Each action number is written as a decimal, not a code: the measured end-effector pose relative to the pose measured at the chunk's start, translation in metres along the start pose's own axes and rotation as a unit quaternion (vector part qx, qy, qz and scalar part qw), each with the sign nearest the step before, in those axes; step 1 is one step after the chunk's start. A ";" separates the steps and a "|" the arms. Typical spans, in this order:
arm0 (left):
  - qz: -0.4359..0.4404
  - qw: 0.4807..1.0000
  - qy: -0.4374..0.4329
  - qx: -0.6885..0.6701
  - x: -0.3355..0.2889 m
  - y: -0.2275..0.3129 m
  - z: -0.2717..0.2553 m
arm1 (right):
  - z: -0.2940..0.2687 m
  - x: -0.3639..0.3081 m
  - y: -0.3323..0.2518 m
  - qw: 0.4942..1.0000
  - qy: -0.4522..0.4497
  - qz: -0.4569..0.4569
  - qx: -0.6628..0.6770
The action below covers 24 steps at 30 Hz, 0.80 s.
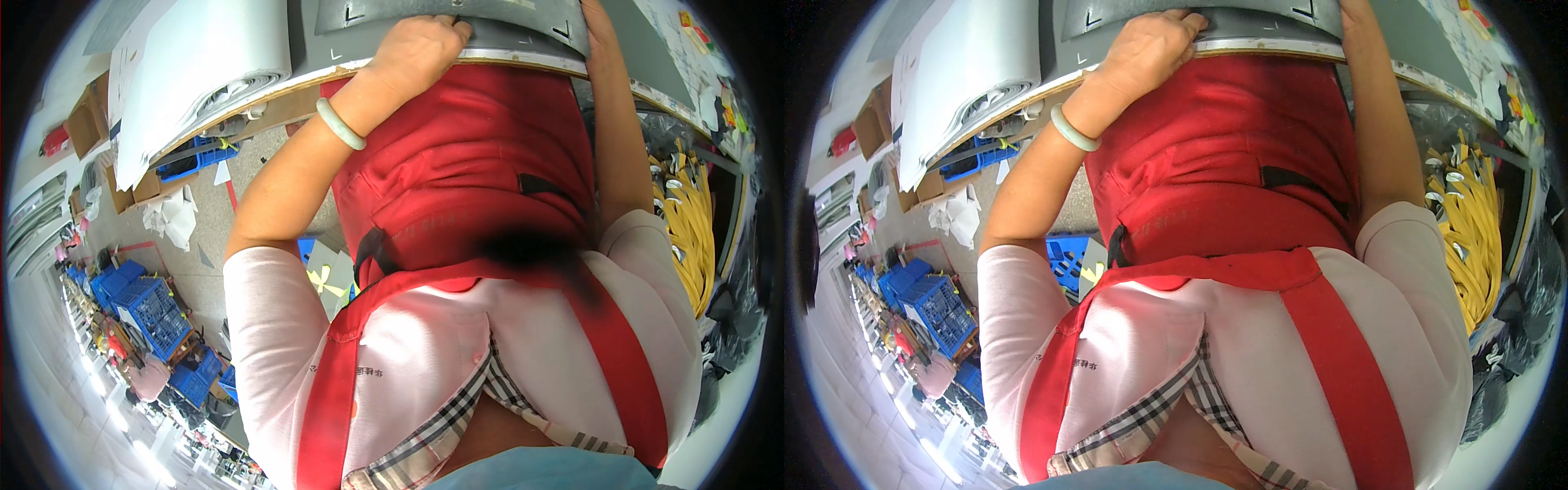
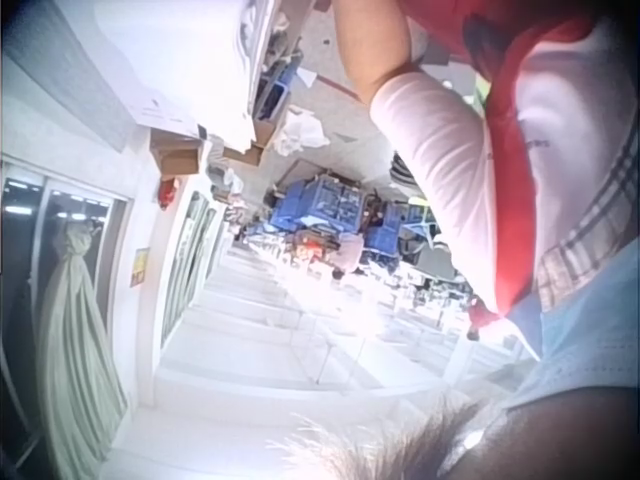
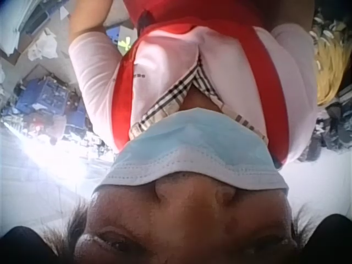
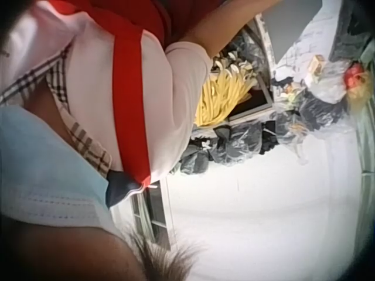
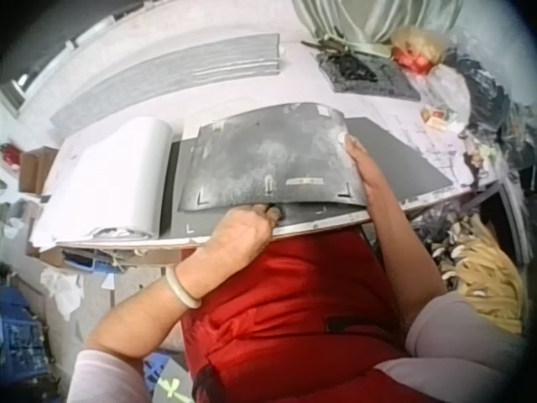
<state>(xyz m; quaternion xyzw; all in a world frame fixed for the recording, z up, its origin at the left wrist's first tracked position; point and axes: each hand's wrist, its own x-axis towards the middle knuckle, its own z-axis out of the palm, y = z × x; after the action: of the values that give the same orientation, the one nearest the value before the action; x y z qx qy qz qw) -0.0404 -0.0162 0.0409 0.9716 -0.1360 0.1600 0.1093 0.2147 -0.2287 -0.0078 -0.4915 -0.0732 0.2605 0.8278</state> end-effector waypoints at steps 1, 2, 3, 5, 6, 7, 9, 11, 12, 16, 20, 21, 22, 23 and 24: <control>0.002 1.000 0.000 0.000 0.001 0.002 -0.001 | -0.001 -0.001 -0.001 1.000 -0.007 -0.003 -0.007; -0.004 1.000 -0.031 0.000 0.002 0.004 -0.002 | -0.010 0.004 0.001 1.000 -0.006 -0.005 -0.006; -0.008 0.998 -0.061 -0.002 0.003 0.005 -0.001 | -0.017 0.007 0.001 0.967 -0.114 0.101 0.204; -0.020 0.998 -0.051 -0.026 -0.005 0.003 -0.006 | -0.033 0.012 0.002 0.870 -0.213 0.194 0.401; -0.051 0.997 -0.046 -0.038 -0.019 -0.003 -0.013 | -0.002 0.008 0.011 0.961 -0.128 0.111 0.216; -0.045 0.997 -0.046 -0.038 -0.025 -0.003 -0.016 | 0.008 0.002 0.008 1.000 -0.025 0.010 0.014; -0.058 0.997 -0.004 -0.048 -0.030 -0.003 -0.017 | -0.019 0.015 0.011 0.965 -0.132 0.077 0.212; -0.055 0.998 -0.014 -0.036 -0.020 -0.002 -0.010 | -0.033 0.018 0.010 0.874 -0.245 0.148 0.394; -0.043 0.998 -0.014 -0.054 -0.011 0.001 -0.005 | -0.033 0.017 0.010 0.879 -0.236 0.141 0.389; 0.000 0.996 -0.026 -0.084 0.050 0.026 0.026 | 0.020 -0.018 -0.025 0.998 0.047 -0.011 0.030; 0.047 0.997 0.038 -0.053 0.111 0.054 0.067 | -0.020 -0.013 -0.038 0.995 -0.029 -0.088 0.022; 0.056 0.996 0.044 -0.059 0.124 0.059 0.073 | -0.017 -0.019 -0.037 0.995 -0.023 -0.095 0.015; 0.044 0.994 0.062 -0.082 0.143 0.063 0.080 | -0.010 -0.024 -0.036 0.994 -0.022 -0.107 0.023; 0.035 0.990 0.078 -0.110 0.147 0.067 0.080 | -0.011 -0.030 -0.038 0.992 -0.016 -0.119 0.030; 0.021 0.987 0.093 -0.129 0.141 0.070 0.072 | -0.008 -0.035 -0.044 0.992 -0.016 -0.125 0.028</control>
<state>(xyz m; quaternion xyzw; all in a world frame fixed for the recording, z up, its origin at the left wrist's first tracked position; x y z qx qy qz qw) 0.0877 -0.1328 0.0343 0.9272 -0.1654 0.2329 0.2423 0.2037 -0.2691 0.0303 -0.4505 -0.1400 0.1653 0.8661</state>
